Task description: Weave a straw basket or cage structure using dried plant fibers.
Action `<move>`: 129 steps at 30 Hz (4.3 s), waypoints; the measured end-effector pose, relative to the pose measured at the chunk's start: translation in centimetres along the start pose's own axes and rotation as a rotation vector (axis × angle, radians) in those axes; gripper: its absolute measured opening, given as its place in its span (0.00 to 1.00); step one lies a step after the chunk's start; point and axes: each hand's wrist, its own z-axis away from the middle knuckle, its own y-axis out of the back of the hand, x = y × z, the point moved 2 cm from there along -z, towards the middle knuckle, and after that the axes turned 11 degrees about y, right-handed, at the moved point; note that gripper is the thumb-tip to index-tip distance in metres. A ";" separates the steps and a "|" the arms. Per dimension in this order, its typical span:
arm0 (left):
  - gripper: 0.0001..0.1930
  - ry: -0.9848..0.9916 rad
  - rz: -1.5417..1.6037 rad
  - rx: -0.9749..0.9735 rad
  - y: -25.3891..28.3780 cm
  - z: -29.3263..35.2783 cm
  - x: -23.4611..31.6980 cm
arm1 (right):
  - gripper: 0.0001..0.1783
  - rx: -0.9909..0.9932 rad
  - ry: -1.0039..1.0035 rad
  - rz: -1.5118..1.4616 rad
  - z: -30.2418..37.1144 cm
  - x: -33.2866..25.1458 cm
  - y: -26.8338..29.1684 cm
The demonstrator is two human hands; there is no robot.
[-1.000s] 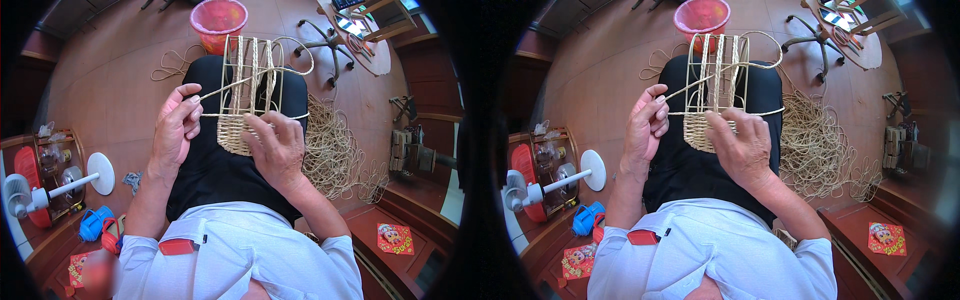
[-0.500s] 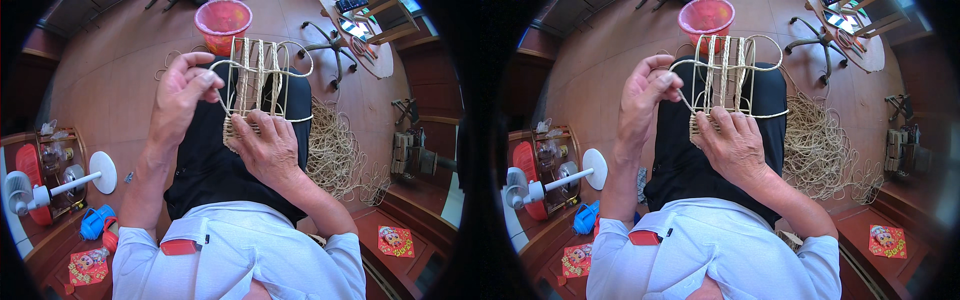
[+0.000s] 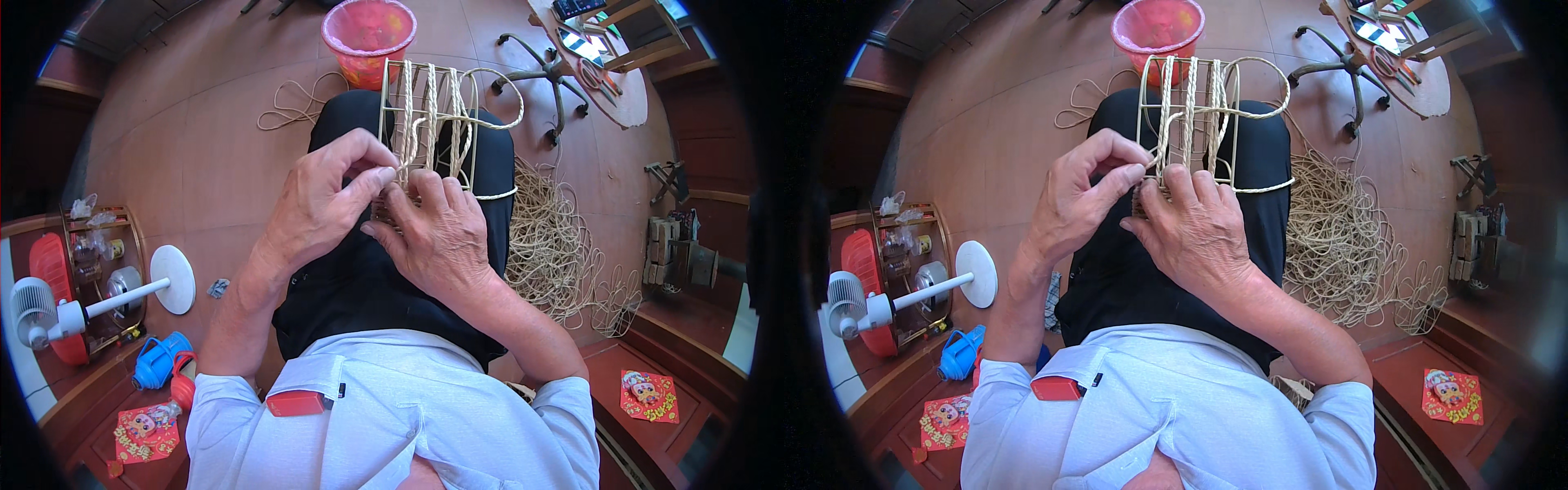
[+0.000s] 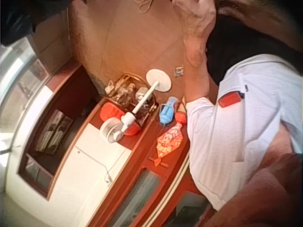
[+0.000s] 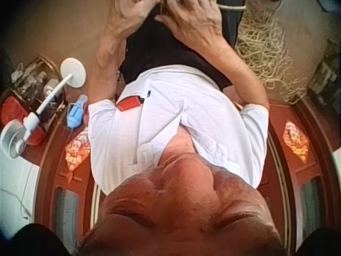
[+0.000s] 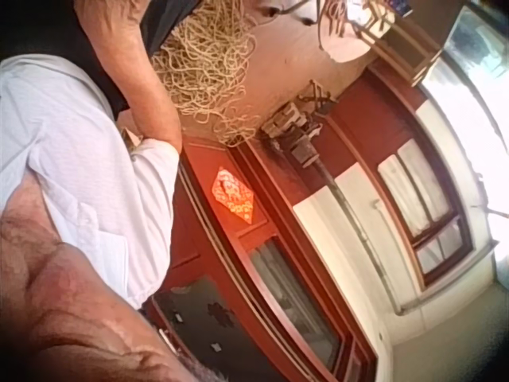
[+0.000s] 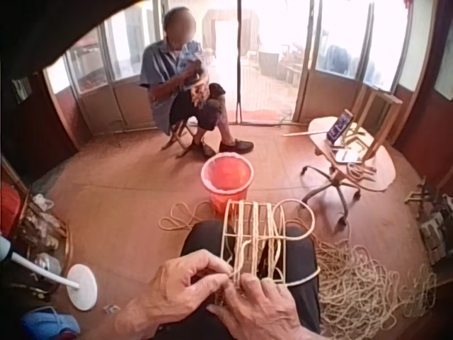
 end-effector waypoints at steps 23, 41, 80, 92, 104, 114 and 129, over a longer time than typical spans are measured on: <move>0.20 0.418 1.212 0.008 -0.8 1.7 -6.5 | 0.23 0.309 0.014 -0.157 1.8 0.7 -0.7; 0.16 0.675 0.546 0.361 12.4 -0.9 -17.9 | 0.20 0.552 -0.247 -0.250 5.0 1.7 -2.1; 0.12 -0.269 -0.522 0.098 0.3 0.4 -2.6 | 0.26 0.615 -0.435 -0.543 7.1 3.1 -2.3; 0.05 -0.014 -0.413 0.070 0.5 1.3 -4.8 | 0.24 0.652 -0.517 -0.775 7.5 4.3 -2.1; 0.11 0.343 -0.489 0.549 17.7 7.1 -16.3 | 0.20 0.636 -0.446 -0.689 6.9 4.1 -1.5; 0.19 0.033 -0.672 0.528 12.7 1.3 -9.2 | 0.18 0.611 -0.411 -0.647 6.9 4.4 -2.2; 0.08 -0.191 -0.456 0.044 1.0 0.8 -3.5 | 0.17 0.614 -0.408 -0.637 7.3 4.2 -2.9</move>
